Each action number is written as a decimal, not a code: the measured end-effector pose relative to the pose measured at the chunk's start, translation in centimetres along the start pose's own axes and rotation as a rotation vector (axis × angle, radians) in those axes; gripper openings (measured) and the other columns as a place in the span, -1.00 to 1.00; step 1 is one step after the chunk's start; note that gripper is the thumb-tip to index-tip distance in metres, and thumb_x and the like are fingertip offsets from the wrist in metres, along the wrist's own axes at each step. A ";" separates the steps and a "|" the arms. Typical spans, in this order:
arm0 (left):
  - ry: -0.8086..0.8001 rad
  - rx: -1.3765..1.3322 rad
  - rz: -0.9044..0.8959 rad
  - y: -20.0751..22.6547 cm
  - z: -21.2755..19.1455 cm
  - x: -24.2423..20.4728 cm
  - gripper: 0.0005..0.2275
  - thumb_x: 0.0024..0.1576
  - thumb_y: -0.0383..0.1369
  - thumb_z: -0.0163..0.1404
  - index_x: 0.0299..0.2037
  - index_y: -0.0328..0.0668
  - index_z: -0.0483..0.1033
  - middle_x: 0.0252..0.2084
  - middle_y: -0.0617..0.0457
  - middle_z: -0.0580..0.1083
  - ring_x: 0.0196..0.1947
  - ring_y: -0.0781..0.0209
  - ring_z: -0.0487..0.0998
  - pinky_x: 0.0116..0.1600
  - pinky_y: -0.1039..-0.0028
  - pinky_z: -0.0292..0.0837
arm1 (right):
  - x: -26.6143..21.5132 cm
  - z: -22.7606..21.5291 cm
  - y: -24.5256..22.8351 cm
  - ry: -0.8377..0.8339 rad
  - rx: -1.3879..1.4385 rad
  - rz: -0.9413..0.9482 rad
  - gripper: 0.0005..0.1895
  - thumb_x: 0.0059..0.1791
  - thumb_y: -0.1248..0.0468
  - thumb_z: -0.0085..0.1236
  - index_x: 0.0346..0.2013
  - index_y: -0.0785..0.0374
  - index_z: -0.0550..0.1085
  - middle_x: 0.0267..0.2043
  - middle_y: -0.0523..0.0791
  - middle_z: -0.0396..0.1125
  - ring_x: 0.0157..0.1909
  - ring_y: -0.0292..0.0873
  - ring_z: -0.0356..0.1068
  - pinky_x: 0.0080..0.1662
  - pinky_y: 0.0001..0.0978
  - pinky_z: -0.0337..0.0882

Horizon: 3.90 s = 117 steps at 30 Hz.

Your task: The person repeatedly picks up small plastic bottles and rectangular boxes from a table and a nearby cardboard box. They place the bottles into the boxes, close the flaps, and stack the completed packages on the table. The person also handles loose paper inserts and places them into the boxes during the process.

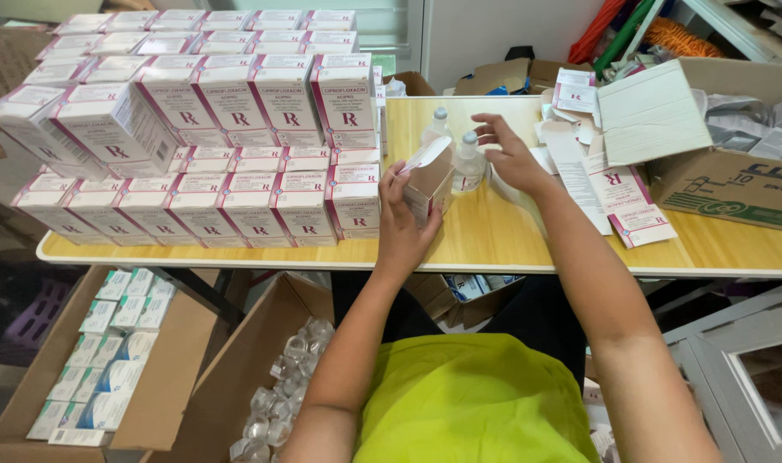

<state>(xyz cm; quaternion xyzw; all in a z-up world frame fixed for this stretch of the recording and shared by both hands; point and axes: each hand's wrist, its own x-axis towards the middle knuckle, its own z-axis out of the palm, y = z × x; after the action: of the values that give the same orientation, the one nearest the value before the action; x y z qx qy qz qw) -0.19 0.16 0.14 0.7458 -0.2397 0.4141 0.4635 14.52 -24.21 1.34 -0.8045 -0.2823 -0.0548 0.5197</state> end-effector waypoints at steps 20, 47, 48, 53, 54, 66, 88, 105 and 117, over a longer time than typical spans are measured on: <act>-0.015 0.132 -0.023 0.1 0.6 0.5 -0.31 0.13 -0.50 0.18 0.37 0.01 -0.02 0.40 -0.29 0.08 0.40 -0.38 0.25 0.40 0.02 0.37 | -4.3 -3.5 -7.7 -0.521 0.141 0.238 -0.21 -0.41 0.48 0.19 0.14 0.21 0.36 0.09 -0.09 0.38 0.20 -0.14 0.33 0.25 -0.28 0.28; -0.047 0.350 -0.076 -2.3 5.8 3.3 -0.19 0.02 -0.33 0.28 0.39 0.08 -0.07 0.30 -0.29 0.06 0.28 -0.38 0.23 0.22 -0.06 0.38 | -3.6 3.7 -0.9 0.139 -0.533 0.091 0.16 -0.20 -0.09 0.43 0.43 0.42 0.01 0.28 0.20 0.14 0.34 0.28 0.11 0.33 0.06 0.18; -0.024 0.305 -0.074 -2.4 5.7 3.2 -0.20 0.03 -0.32 0.29 0.38 0.09 -0.06 0.30 -0.28 0.06 0.31 -0.39 0.21 0.23 -0.07 0.38 | -3.6 3.7 -0.6 0.145 -0.543 0.097 0.16 -0.20 -0.08 0.43 0.43 0.43 0.01 0.28 0.20 0.15 0.33 0.28 0.11 0.33 0.05 0.18; 0.028 0.168 -0.048 -2.8 5.4 3.1 -0.28 0.07 -0.38 0.25 0.31 0.03 -0.04 0.33 -0.24 0.07 0.35 -0.44 0.20 0.28 -0.04 0.42 | -3.5 2.7 -0.2 0.133 -0.590 0.202 0.18 -0.20 -0.03 0.51 0.44 0.40 -0.01 0.24 0.27 0.09 0.29 0.32 0.08 0.28 0.04 0.14; 0.040 0.162 -0.046 -2.9 5.3 3.2 -0.30 0.06 -0.38 0.25 0.28 0.00 -0.03 0.32 -0.27 0.05 0.35 -0.48 0.18 0.28 -0.03 0.41 | -3.4 2.4 -0.5 0.142 -0.557 0.205 0.17 -0.22 0.00 0.51 0.42 0.40 0.00 0.23 0.25 0.12 0.29 0.30 0.11 0.28 0.02 0.16; -0.021 0.138 -0.024 -2.7 5.2 3.1 -0.49 0.10 -0.43 0.24 0.17 0.12 0.22 0.38 -0.39 0.05 0.22 -0.51 0.35 0.17 -0.01 0.46 | -3.9 0.4 -3.3 0.356 -0.263 0.141 -0.16 -0.26 0.22 0.51 0.20 0.21 0.22 0.12 0.07 0.38 0.18 0.08 0.42 0.13 -0.13 0.46; -0.097 0.076 0.102 -0.2 4.0 3.4 -0.24 0.00 -0.51 0.23 0.38 -0.15 0.02 0.34 -0.25 0.27 0.32 -0.33 0.36 0.33 0.08 0.38 | -5.5 0.1 -15.6 0.144 -0.489 -0.480 -0.40 -0.23 0.46 0.36 0.08 0.22 0.39 0.29 0.01 0.32 0.31 0.09 0.36 0.23 -0.13 0.43; -0.142 0.072 0.230 -0.1 3.8 3.5 -0.24 -0.07 -0.53 0.25 0.33 -0.15 0.06 0.33 -0.14 0.28 0.34 -0.19 0.37 0.37 0.16 0.39 | -6.3 0.1 -13.1 0.129 -0.450 -0.210 -0.32 -0.18 0.09 0.49 0.11 0.27 0.38 0.08 0.01 0.34 0.15 0.01 0.37 0.13 -0.15 0.40; -0.286 0.147 0.427 0.2 3.7 3.0 -0.41 -0.09 -0.52 0.19 0.14 0.06 0.20 0.33 -0.11 0.25 0.34 -0.20 0.34 0.35 0.12 0.39 | -5.9 1.6 -9.6 0.124 -0.846 0.011 -0.66 -0.16 0.09 0.35 -0.13 0.07 0.60 -0.20 -0.01 0.51 -0.20 0.13 0.49 -0.16 -0.02 0.49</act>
<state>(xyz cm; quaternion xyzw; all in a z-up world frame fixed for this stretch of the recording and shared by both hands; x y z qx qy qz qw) 2.69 -3.16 1.91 0.7609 -0.4239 0.4093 0.2716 4.31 -22.29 6.09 -0.9435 -0.1991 -0.2112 0.1599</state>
